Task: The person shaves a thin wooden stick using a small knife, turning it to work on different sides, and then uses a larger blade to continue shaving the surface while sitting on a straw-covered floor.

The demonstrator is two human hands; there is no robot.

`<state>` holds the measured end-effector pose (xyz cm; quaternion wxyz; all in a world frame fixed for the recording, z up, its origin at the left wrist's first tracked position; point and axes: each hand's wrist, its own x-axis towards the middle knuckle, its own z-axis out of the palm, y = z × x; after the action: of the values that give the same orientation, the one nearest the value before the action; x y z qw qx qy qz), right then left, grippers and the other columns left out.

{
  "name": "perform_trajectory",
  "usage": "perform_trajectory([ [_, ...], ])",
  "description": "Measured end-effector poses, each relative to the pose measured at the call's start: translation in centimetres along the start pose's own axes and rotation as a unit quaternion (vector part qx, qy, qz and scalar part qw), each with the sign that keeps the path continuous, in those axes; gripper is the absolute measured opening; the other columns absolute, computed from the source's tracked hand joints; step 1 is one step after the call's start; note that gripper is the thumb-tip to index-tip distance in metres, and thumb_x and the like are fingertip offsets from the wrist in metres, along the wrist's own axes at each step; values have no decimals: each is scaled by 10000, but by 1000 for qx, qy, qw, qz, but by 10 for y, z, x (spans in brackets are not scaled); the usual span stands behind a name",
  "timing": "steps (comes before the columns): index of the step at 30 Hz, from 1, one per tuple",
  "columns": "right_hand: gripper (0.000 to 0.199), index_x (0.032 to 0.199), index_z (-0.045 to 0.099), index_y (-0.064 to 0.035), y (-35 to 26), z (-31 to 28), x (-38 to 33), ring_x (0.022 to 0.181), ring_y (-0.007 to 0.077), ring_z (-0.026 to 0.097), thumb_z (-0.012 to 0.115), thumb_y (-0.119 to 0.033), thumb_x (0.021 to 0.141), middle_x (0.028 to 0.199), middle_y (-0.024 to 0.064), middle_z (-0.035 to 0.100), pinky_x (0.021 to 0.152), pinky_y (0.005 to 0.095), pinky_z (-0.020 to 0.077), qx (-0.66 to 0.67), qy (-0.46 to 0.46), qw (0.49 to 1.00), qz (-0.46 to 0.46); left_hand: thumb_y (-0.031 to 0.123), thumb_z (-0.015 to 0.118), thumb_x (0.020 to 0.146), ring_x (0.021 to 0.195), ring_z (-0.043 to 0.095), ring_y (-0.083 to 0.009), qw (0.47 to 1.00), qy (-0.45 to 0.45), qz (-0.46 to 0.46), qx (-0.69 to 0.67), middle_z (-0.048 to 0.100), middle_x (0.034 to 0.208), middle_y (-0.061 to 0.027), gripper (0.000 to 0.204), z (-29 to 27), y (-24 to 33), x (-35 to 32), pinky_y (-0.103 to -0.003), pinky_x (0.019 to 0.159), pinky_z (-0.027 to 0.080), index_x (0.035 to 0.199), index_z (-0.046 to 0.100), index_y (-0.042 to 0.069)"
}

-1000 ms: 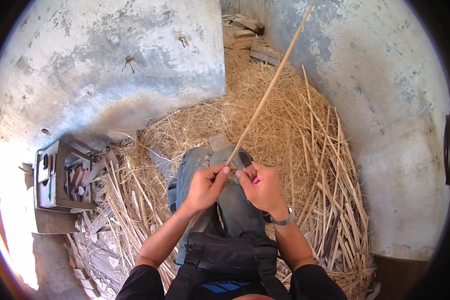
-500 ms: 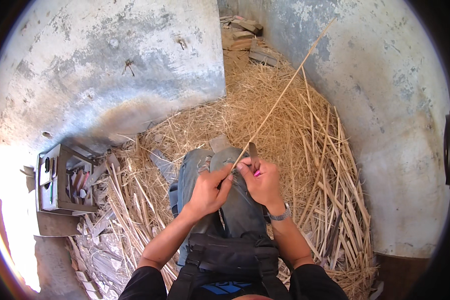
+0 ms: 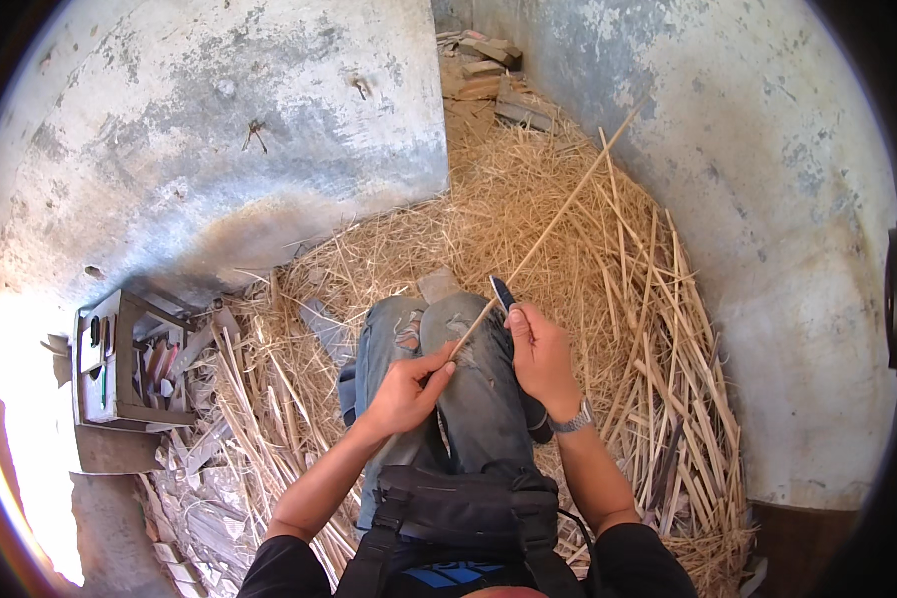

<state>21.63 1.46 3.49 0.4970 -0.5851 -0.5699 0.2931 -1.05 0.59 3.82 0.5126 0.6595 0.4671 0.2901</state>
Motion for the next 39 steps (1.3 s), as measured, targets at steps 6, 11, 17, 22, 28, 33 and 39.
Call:
perform_trajectory([
  [6,325,844,599,-41,30,9,16,558,417,579,541,-285,1051,616,214,558,502,470,421,-133,29,990,-20,82,617,1018,1213,566,-112,996,-15,6,-83,660,1339,-165,391,8,-22,-1,-269,1033,452,1381,577,-57],
  [11,372,790,607,-52,31,27,6,556,411,600,536,-309,1049,600,200,570,497,477,439,-127,-37,985,-107,90,609,1019,1073,564,-59,996,-11,-60,-68,685,1297,-146,379,10,-17,1,-247,913,499,1369,585,-54],
  [17,366,787,604,-70,25,11,34,564,411,611,544,-331,1037,607,194,585,508,491,452,-153,-12,988,-18,95,626,1010,951,553,-31,995,28,-9,-92,708,1254,-91,359,20,-28,1,-230,824,513,1329,610,-69],
  [22,360,783,606,-67,20,14,17,528,397,598,538,-310,1040,578,187,562,481,468,440,-176,-97,967,-157,96,627,1006,965,559,-31,995,24,-13,-96,707,1272,-75,346,18,-31,1,-239,834,516,1303,618,-81],
  [28,396,744,609,-53,18,18,1,525,393,599,551,-313,1038,583,198,572,475,467,436,-174,-92,966,-169,80,631,1004,1225,589,-112,996,-2,-64,-70,647,1373,-146,388,16,-23,-1,-253,1032,454,1367,592,-50],
  [33,340,804,629,-87,26,-1,24,540,398,610,563,-338,1024,592,186,585,494,484,463,-198,-41,978,-51,103,648,992,985,606,-41,996,0,-90,23,757,1111,-70,383,17,-13,-2,-234,862,505,1355,620,-16],
  [39,327,796,619,-89,27,-1,26,553,411,615,568,-320,1020,602,193,591,499,482,462,-184,-38,980,-64,99,653,985,779,509,-9,998,38,-28,42,642,824,32,372,22,-20,-4,-220,696,471,1341,637,-9],
])
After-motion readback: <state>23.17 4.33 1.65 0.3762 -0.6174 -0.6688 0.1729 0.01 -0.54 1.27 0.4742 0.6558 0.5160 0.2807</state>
